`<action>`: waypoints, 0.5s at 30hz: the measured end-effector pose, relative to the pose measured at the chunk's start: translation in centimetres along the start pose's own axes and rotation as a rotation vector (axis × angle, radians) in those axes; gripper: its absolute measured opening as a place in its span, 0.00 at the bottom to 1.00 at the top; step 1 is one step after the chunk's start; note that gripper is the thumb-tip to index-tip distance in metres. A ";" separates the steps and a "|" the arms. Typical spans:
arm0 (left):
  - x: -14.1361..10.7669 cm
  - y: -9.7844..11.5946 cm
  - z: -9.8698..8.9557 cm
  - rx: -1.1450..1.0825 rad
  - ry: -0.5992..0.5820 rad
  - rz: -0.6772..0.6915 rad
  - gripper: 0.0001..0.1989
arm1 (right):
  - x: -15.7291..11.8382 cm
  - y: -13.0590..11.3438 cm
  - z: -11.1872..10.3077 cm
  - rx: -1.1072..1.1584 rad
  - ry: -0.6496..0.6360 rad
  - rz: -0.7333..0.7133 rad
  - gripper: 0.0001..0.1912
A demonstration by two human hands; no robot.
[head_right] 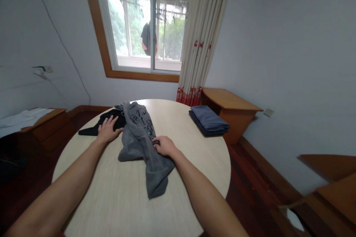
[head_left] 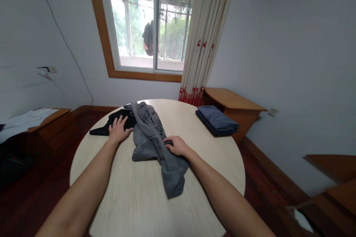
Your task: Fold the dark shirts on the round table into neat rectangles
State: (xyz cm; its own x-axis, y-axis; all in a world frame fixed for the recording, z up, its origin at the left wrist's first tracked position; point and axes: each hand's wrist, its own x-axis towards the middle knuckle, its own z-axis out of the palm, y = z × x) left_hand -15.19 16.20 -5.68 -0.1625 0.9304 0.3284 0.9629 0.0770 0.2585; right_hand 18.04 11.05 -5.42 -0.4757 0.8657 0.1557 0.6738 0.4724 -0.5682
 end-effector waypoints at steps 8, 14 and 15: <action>1.2 1.0 -0.3 0.171 -0.096 0.041 0.36 | 1.9 -0.2 0.0 0.052 0.022 -0.249 0.44; 2.3 0.9 -0.4 0.247 -0.118 0.074 0.31 | 2.4 -3.7 1.9 -0.090 -0.155 -0.385 0.40; 2.4 0.9 -0.3 0.252 -0.114 0.070 0.31 | 2.3 -4.2 2.0 -0.131 -0.168 -0.376 0.36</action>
State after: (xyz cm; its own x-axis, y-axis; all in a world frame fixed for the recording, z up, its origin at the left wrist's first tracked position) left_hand -14.83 18.41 -4.34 -0.0819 0.9699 0.2295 0.9965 0.0840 0.0005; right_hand 13.01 10.70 -4.25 -0.7800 0.5954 0.1925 0.4970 0.7763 -0.3877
